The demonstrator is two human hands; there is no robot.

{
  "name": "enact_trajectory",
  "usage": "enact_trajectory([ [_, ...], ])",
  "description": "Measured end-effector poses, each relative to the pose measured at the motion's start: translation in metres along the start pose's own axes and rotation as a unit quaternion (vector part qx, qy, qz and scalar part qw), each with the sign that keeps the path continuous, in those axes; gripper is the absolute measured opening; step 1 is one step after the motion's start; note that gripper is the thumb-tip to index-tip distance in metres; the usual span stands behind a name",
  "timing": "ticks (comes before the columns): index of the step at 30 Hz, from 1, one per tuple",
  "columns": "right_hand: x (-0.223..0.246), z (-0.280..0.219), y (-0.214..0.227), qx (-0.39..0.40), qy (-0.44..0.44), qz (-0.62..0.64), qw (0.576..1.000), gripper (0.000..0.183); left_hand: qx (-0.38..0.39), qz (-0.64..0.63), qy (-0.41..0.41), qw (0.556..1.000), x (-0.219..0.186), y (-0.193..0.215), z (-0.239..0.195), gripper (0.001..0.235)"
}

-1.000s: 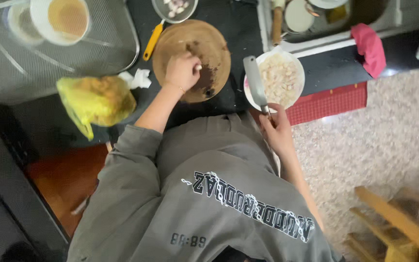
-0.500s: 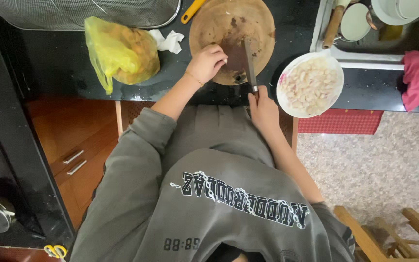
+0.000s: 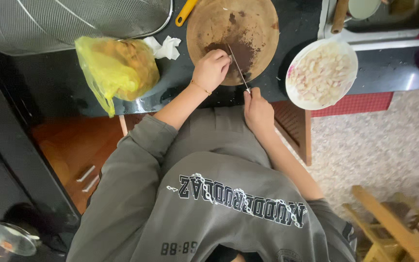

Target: The person chops cloves of garlic on a wooden board with a knife and moves the chopped pieces into a white bowl.

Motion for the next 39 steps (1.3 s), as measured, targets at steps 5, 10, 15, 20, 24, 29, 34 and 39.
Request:
enact_trajectory([
  [5,0.009,-0.003,-0.020,-0.026,-0.026,-0.023,0.999,0.041,0.012,0.028,-0.026,0.999,0.007,-0.006,0.003,0.012],
  [10,0.013,0.005,-0.047,-0.112,0.005,-0.168,0.979,0.032,0.011,0.023,-0.049,0.998,0.007,0.005,0.005,0.012],
  [15,0.011,0.028,-0.064,-0.161,0.019,-0.155,0.975,0.030,0.041,-0.027,-0.065,0.997,-0.012,0.037,0.022,0.012],
  [20,0.003,0.019,-0.051,-0.157,0.017,-0.139,0.978,0.032,0.056,-0.052,-0.056,0.996,-0.017,0.048,0.028,0.014],
  [24,0.006,0.004,-0.043,-0.134,-0.004,-0.043,0.990,0.028,0.059,-0.062,-0.058,0.995,-0.013,0.043,0.024,0.012],
  [29,0.015,-0.001,-0.040,-0.098,-0.022,-0.038,0.994,0.030,0.069,-0.044,-0.052,0.995,-0.012,0.041,0.025,0.014],
  [34,0.010,0.007,-0.054,-0.118,-0.002,-0.087,0.989,0.031,0.073,-0.050,-0.064,0.994,-0.010,0.040,0.024,0.009],
  [39,0.011,0.031,-0.067,-0.173,0.023,-0.174,0.969,0.035,0.051,-0.066,-0.068,0.994,-0.011,0.043,0.023,0.011],
])
Point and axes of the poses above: each hand's wrist, its own z-axis towards the middle knuckle, its own y-axis out of the back of the hand, x = y × z, the point moved 4 cm from there along z, towards the middle knuckle, and after that the axes turned 4 degrees about y, right-handed, at the moved point
